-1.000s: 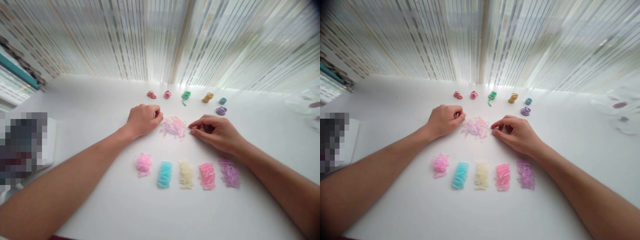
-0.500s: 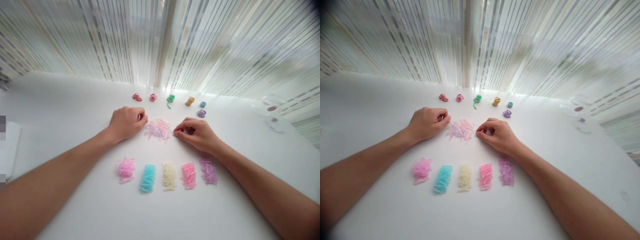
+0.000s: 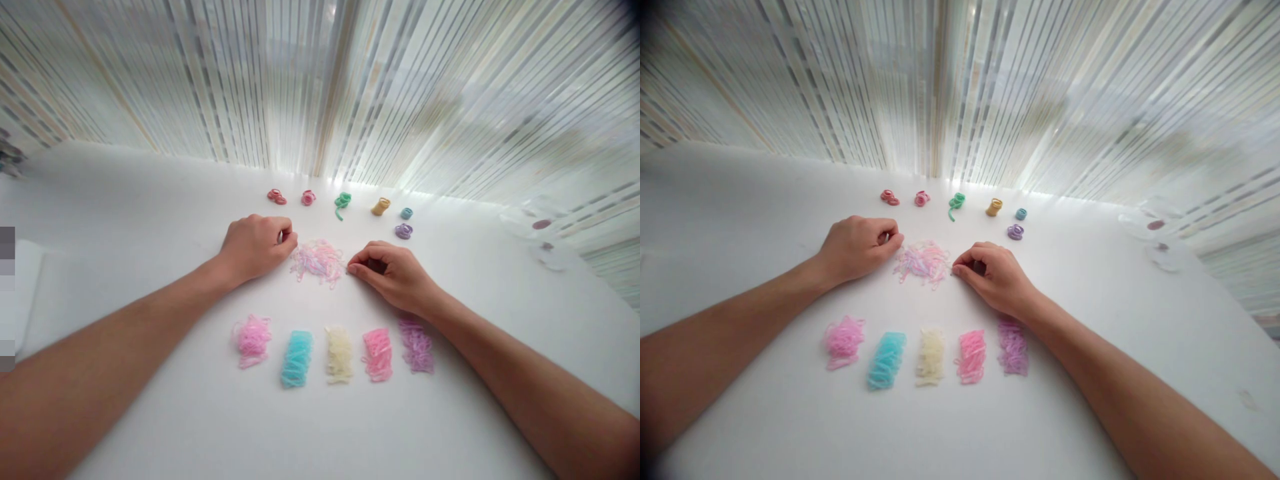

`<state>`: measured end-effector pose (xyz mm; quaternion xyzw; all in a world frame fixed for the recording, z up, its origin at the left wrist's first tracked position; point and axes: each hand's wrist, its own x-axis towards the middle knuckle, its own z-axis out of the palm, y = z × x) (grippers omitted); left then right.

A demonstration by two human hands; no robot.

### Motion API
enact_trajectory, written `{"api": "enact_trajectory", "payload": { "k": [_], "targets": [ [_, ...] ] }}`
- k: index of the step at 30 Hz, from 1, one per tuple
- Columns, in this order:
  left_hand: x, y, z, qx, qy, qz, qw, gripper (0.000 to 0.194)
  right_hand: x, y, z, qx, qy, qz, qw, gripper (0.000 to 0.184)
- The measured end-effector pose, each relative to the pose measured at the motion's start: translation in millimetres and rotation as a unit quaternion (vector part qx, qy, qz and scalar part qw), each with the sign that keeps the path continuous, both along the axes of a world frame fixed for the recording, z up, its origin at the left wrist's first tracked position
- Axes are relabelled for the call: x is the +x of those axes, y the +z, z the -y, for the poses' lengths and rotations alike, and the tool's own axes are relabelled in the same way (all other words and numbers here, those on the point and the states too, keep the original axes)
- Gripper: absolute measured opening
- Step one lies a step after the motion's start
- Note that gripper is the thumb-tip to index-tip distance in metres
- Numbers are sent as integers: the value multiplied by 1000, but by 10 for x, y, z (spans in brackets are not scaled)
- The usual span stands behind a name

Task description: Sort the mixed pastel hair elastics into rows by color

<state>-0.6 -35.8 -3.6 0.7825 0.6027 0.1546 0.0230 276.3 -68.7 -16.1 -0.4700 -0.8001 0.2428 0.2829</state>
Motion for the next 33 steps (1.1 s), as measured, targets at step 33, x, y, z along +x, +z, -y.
{"api": "enact_trajectory", "payload": {
  "k": [33],
  "targets": [
    [0, -21, -2, 7, -2, 10, 1000, 32, -93, 624, 345, -172, 206, 56, 962, 12]
  ]
}}
